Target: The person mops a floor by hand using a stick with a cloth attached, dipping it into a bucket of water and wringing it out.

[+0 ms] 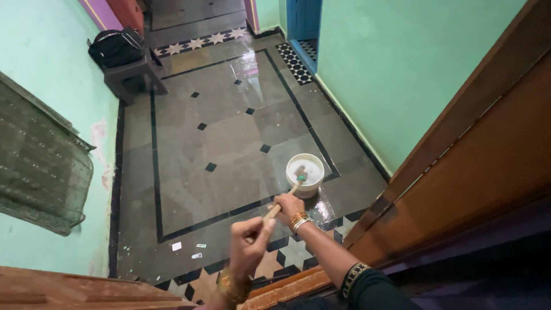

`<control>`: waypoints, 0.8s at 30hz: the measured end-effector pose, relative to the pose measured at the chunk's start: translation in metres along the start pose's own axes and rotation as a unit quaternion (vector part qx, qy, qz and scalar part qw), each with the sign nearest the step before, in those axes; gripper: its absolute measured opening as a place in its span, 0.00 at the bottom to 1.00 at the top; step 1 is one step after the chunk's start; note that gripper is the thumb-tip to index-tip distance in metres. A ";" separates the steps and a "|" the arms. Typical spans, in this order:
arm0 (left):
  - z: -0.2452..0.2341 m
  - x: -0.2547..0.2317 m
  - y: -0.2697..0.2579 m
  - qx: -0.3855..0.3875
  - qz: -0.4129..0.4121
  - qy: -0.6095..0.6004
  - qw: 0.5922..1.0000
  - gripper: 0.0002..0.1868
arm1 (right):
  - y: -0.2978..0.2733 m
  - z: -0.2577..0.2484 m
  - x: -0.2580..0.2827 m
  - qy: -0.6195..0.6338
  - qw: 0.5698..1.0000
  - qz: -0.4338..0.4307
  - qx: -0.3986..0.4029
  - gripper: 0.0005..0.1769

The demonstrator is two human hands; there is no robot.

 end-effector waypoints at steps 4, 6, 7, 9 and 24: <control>0.041 0.027 0.004 0.008 -0.022 -0.036 0.999 0.07 | 0.000 0.008 -0.045 0.015 0.999 0.040 0.014 0.13; 0.054 0.046 0.002 0.001 -0.037 -0.029 0.999 0.09 | 0.001 0.004 -0.054 0.015 0.998 0.060 0.021 0.11; 0.059 0.059 0.007 -0.007 -0.035 -0.012 0.999 0.15 | 0.002 0.000 -0.056 0.014 0.997 0.069 0.025 0.11; 0.065 0.081 0.011 -0.023 -0.031 0.014 0.999 0.20 | 0.006 -0.002 -0.061 0.020 0.994 0.102 0.045 0.09; 0.141 0.192 0.147 0.004 0.080 0.068 0.994 0.16 | 0.124 0.028 -0.150 -0.025 0.978 0.180 0.097 0.29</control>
Point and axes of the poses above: each hand's wrist, its own y-axis towards the middle knuckle, its own z-axis out of the palm, x = y × z, the point moved 10 cm from there along y, towards the middle knuckle, and after that the axes turned 14 degrees about z, right-handed, at the moved point
